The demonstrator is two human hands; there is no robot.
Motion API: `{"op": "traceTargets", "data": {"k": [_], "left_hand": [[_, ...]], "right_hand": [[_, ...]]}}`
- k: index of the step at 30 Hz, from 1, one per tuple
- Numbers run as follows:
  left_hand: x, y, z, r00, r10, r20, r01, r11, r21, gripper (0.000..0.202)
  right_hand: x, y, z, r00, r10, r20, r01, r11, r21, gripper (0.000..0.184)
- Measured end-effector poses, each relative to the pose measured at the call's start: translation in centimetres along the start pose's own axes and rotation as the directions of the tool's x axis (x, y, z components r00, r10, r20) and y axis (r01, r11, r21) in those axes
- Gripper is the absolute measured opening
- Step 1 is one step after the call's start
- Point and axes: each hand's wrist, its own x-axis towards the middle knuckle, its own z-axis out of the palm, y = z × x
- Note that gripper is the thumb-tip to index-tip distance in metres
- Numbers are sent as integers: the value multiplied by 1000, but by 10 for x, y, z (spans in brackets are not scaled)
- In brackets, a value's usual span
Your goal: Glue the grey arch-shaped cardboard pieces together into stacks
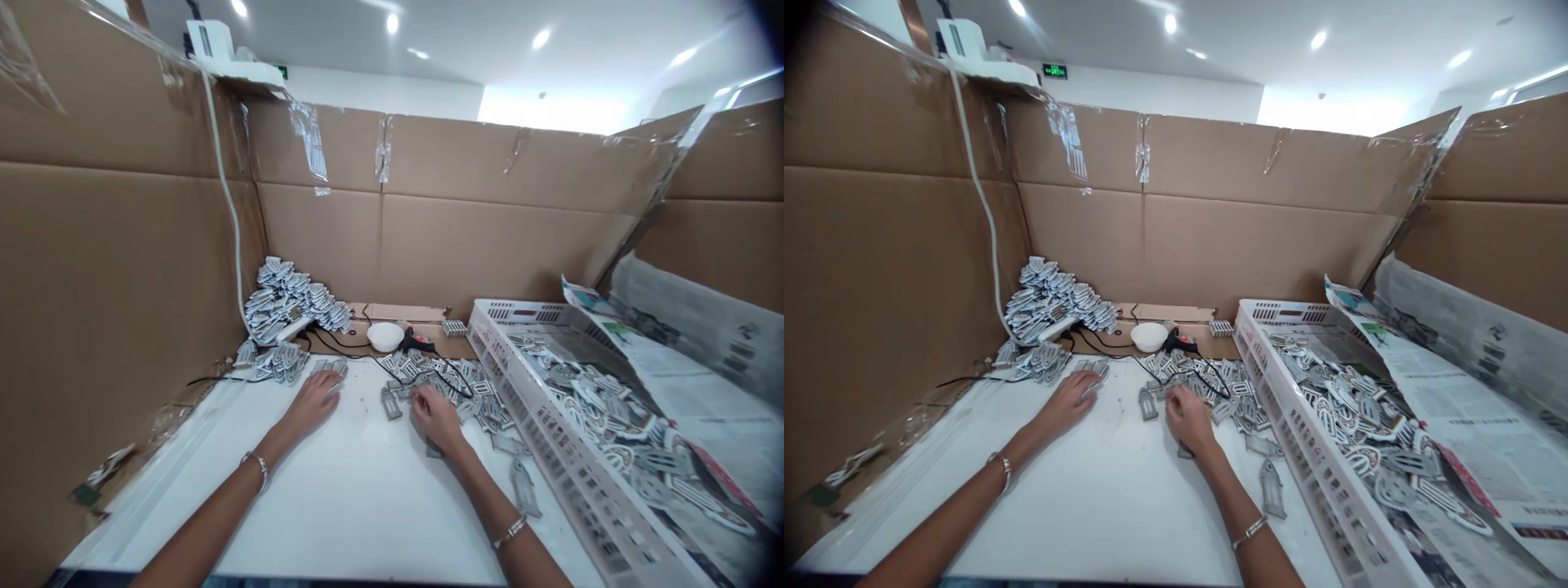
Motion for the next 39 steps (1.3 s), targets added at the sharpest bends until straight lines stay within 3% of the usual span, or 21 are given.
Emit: {"op": "traceTargets", "data": {"k": [5, 11, 17, 21, 24, 32, 39], "left_hand": [[-1, -1, -1, 1000, 6, 15, -6, 1000, -16, 33], [0, -4, -1, 1000, 7, -11, -8, 1000, -28, 32], [-1, -7, 3, 986, -140, -96, 143, 989, 26, 44], [-4, -10, 8, 966, -256, -44, 257, 966, 33, 54], [-5, -11, 11, 960, -280, -4, 280, 960, -4, 55], [-3, -12, 7, 939, -304, -160, 280, 947, -155, 43], [9, -14, 5, 930, -326, -168, 304, 942, -143, 25]], "right_hand": [[-7, -23, 7, 968, -178, 176, 204, 969, -139, 25], [-12, -30, 9, 929, -208, 305, 242, 967, -78, 34], [-15, -39, 5, 887, -252, 388, 273, 962, 1, 41], [-15, -41, 3, 867, -272, 417, 288, 957, 25, 42], [-14, -42, 2, 861, -277, 427, 290, 956, 37, 43], [-15, -43, 3, 866, -279, 415, 288, 957, 43, 42], [-16, -41, 4, 875, -282, 392, 274, 958, 78, 40]]}}
